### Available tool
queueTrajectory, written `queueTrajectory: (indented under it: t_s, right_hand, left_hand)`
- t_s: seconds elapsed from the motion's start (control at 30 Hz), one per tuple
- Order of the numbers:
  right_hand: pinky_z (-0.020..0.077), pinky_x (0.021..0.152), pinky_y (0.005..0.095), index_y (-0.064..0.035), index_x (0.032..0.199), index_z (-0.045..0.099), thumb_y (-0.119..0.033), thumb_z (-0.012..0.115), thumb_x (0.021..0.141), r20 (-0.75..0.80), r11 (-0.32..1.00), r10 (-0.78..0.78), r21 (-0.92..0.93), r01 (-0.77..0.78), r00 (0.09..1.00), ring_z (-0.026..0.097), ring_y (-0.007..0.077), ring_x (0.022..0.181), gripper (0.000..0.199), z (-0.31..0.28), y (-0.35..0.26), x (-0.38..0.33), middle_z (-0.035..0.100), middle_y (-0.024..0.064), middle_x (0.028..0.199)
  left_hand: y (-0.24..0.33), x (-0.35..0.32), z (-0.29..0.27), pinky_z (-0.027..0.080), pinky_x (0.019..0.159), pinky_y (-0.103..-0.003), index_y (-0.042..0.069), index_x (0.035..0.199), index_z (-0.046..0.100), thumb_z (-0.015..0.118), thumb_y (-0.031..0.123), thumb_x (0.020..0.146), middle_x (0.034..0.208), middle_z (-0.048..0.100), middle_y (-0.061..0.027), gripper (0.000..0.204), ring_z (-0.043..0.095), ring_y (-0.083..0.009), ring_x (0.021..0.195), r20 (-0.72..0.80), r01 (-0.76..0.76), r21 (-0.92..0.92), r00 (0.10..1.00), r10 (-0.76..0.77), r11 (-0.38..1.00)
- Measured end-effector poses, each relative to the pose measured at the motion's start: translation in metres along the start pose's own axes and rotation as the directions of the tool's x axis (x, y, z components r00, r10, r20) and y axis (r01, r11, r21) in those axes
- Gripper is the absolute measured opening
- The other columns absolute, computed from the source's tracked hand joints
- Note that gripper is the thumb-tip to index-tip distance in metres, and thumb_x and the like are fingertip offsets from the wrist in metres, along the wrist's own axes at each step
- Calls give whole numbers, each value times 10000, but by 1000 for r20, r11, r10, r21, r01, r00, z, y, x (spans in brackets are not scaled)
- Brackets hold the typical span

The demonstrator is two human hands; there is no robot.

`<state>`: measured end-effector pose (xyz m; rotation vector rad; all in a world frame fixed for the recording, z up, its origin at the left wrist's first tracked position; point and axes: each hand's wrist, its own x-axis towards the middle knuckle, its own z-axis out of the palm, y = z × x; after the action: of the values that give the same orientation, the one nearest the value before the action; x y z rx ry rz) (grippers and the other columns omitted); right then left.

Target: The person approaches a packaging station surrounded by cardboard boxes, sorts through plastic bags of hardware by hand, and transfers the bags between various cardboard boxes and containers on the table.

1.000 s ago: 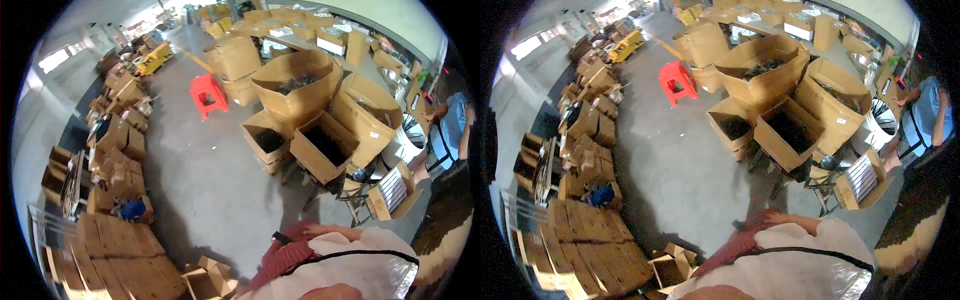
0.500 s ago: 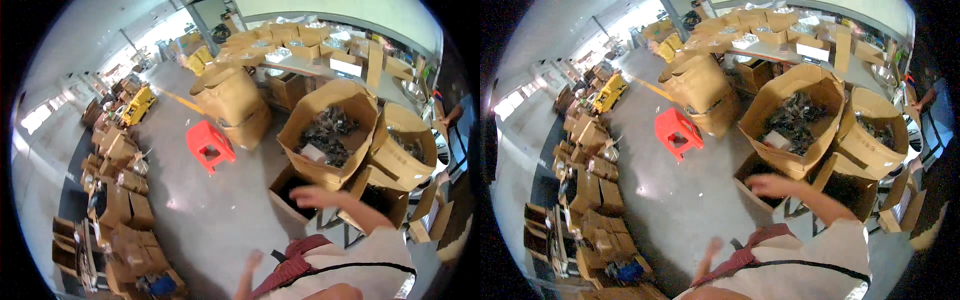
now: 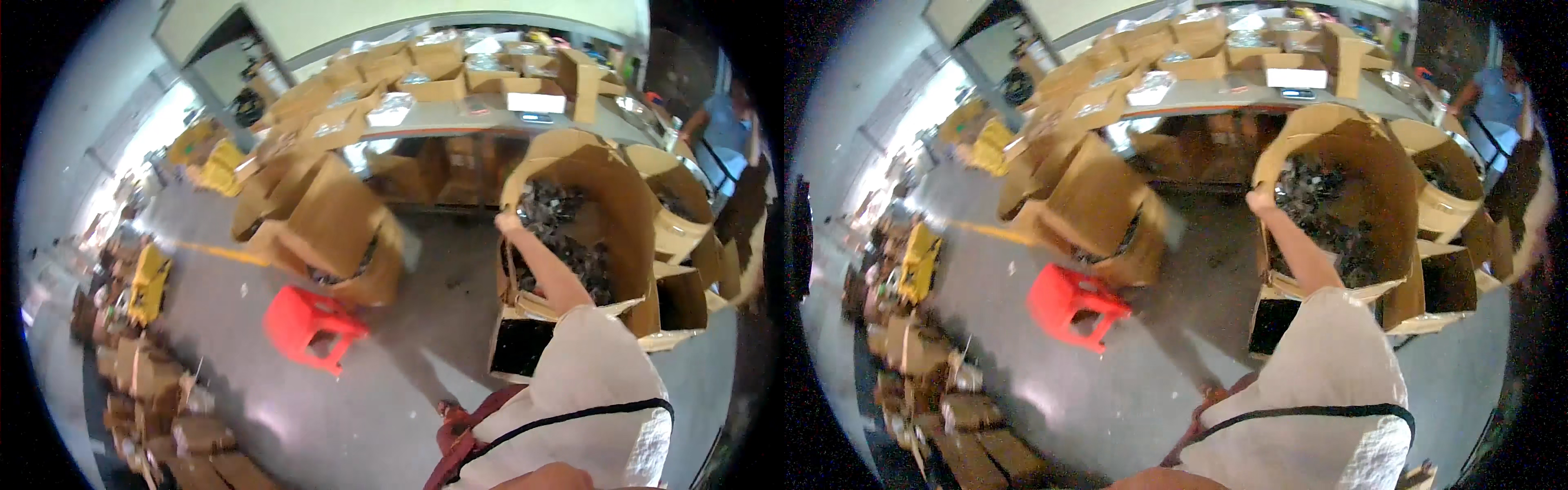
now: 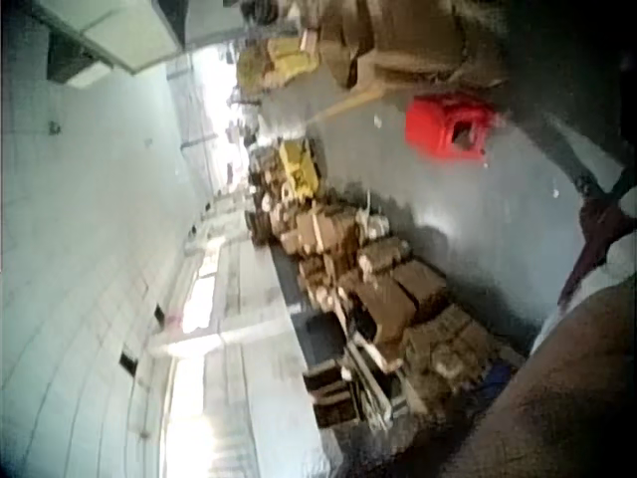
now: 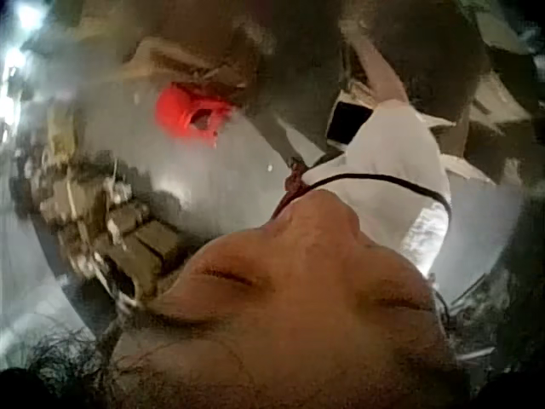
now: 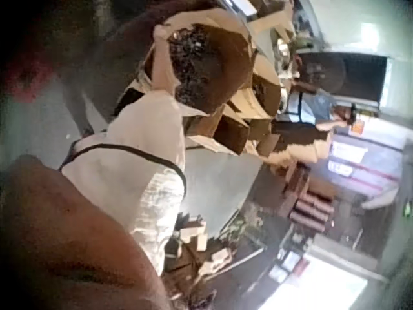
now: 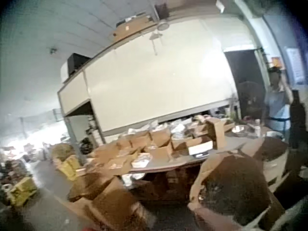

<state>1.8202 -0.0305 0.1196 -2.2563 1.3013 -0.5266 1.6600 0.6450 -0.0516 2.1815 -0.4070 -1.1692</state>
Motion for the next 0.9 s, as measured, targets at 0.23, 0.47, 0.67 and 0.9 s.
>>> queueTrajectory:
  t_s: [0.23, 0.47, 0.67, 0.9]
  right_hand:
    - [490, 876, 445, -57, 1331, 481, -208, 543, 774, 256, 920, 324, 139, -366, 911, 615, 386, 1005, 581, -21, -29, -35, 628, 251, 1102]
    - [436, 934, 368, -5, 1514, 7, -180, 651, 737, 406, 746, 295, 469, -474, 865, 544, 291, 1163, 1024, -39, -56, -51, 566, 219, 1267]
    - [357, 1041, 383, -63, 1488, 253, -294, 715, 699, 266, 759, 508, 312, -571, 820, 419, 360, 1302, 943, -61, -79, -72, 448, 246, 1398]
    - [310, 1092, 494, -22, 1393, 383, -150, 623, 792, -390, 954, 296, 165, -250, 872, 290, 426, 1358, 659, -85, -156, -28, 344, 213, 1458]
  left_hand:
    - [-14, 142, -298, 503, 740, -381, 89, 1199, 584, 576, 372, 922, 1010, 628, -107, 396, 591, -241, 860, -154, 53, 123, 987, -33, 991]
    - [238, 394, -569, 520, 667, -362, 93, 1178, 599, 599, 368, 910, 921, 648, -89, 384, 604, -217, 764, -236, -521, 402, 735, 635, 753]
    - [629, 273, -543, 477, 808, -339, -34, 1181, 538, 544, 196, 950, 1001, 624, -119, 326, 584, -219, 879, -574, -910, -148, 398, 715, 388]
    - [566, 435, -459, 482, 823, -317, 49, 1363, 439, 665, 168, 887, 1208, 564, -111, 541, 597, -195, 969, 272, -738, 94, 665, 696, 669]
